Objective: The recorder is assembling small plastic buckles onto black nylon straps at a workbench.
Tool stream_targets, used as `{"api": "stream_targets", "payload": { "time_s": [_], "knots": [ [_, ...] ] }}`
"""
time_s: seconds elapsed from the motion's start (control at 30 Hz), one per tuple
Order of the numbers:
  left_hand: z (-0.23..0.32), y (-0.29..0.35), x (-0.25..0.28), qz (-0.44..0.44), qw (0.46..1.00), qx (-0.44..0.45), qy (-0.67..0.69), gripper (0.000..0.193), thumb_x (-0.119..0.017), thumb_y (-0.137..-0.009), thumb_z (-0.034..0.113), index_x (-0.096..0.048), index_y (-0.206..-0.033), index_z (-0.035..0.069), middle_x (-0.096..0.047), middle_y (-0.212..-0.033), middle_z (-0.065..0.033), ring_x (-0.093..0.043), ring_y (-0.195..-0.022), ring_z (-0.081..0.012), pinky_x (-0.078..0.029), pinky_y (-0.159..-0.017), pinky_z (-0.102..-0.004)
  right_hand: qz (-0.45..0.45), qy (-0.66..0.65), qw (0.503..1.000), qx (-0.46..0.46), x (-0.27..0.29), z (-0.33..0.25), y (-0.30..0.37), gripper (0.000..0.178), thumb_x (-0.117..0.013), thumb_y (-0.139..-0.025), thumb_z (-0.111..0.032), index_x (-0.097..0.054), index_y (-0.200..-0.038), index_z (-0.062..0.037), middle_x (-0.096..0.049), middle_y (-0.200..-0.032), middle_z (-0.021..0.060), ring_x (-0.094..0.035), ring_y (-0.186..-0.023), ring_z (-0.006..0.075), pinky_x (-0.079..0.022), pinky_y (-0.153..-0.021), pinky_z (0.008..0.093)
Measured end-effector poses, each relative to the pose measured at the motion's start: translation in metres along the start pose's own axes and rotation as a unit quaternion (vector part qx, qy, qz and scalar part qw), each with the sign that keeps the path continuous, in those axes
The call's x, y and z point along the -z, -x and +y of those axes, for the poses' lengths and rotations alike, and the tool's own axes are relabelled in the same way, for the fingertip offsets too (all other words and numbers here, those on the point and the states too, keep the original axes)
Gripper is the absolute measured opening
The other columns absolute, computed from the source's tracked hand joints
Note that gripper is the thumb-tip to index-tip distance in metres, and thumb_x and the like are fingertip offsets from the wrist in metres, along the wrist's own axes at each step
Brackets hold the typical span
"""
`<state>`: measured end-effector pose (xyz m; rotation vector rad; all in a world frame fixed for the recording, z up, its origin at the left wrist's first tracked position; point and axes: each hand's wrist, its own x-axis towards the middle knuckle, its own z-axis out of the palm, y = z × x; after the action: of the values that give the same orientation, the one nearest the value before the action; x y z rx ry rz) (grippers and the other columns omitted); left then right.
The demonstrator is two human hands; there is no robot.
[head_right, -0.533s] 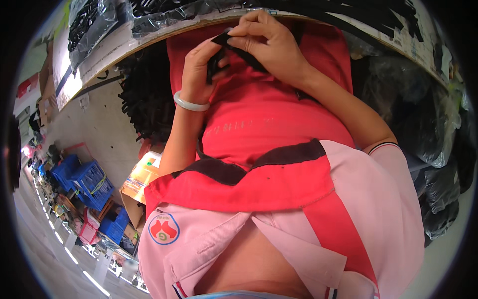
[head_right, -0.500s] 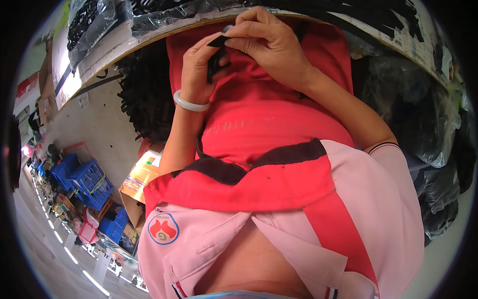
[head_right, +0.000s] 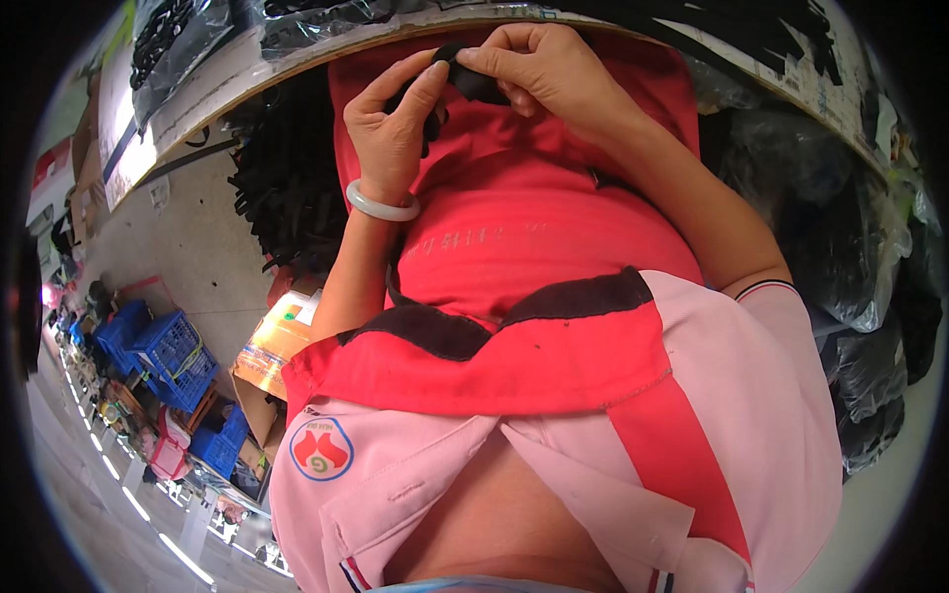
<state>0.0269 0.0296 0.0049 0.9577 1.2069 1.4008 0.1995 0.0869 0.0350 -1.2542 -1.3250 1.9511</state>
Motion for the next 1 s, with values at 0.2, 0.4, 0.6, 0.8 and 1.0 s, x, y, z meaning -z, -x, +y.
{"api": "stream_targets", "payload": {
  "time_s": [0.2, 0.4, 0.6, 0.8, 1.0],
  "knots": [
    [0.007, 0.008, 0.02, -0.024, 0.999, -0.002, -0.023, 0.014, -0.069, -0.084, 0.004, -0.07, -0.097, -0.001, -0.061, -0.072, 0.0017, -0.051, -0.057, -0.0029, -0.038, -0.05, -0.0178, -0.203, -0.217, 0.944, -0.146, 0.009, 0.008, -0.017, 0.023, -0.061, -0.093, -0.027, -0.056, -0.079, -0.0094, -0.049, -0.064, -0.0066, -0.037, -0.046, -0.0006, -0.028, -0.041, 0.0159],
    [0.058, 0.045, 0.07, -0.012, 0.993, 0.096, -0.061, 0.015, -0.065, -0.087, 0.007, -0.069, -0.099, -0.001, -0.06, -0.068, -0.0006, -0.049, -0.054, -0.004, -0.034, -0.048, -0.0185, -0.113, -0.045, 0.991, -0.049, -0.02, 0.018, -0.043, 0.022, -0.062, -0.092, -0.028, -0.057, -0.079, -0.0105, -0.05, -0.065, -0.0063, -0.04, -0.049, 0.0003, -0.031, -0.043, 0.0166],
    [0.082, 0.098, 0.177, 0.303, 0.934, 0.006, -0.19, 0.022, -0.062, -0.092, 0.015, -0.066, -0.105, -0.003, -0.06, -0.074, -0.0034, -0.05, -0.057, -0.006, -0.038, -0.044, -0.0175, -0.131, 0.042, 0.991, -0.006, -0.039, 0.021, -0.039, 0.019, -0.06, -0.093, -0.025, -0.06, -0.093, -0.0063, -0.053, -0.068, -0.0039, -0.046, -0.054, 0.0025, -0.038, -0.048, 0.0181],
    [0.039, 0.071, 0.121, 0.115, 0.903, 0.137, 0.39, 0.019, -0.057, -0.093, 0.02, -0.058, -0.101, 0.003, -0.05, -0.079, -0.0004, -0.046, -0.059, -0.0053, -0.03, -0.037, -0.0139, -0.252, 0.158, 0.952, 0.066, -0.083, 0.011, -0.022, 0.026, -0.061, -0.09, -0.013, -0.061, -0.113, -0.0003, -0.061, -0.077, 0.0036, -0.051, -0.057, 0.0051, -0.043, -0.052, 0.0207],
    [0.007, 0.041, 0.07, 0.037, 0.827, 0.177, 0.532, 0.017, -0.053, -0.096, 0.017, -0.057, -0.105, 0.003, -0.05, -0.084, -0.0036, -0.048, -0.075, -0.0113, -0.038, -0.04, -0.0168, -0.196, 0.188, 0.96, 0.071, -0.074, 0.016, -0.017, 0.019, -0.064, -0.09, -0.012, -0.067, -0.105, -0.0012, -0.065, -0.074, 0.0025, -0.055, -0.063, 0.006, -0.046, -0.058, 0.0207]
  ]
}}
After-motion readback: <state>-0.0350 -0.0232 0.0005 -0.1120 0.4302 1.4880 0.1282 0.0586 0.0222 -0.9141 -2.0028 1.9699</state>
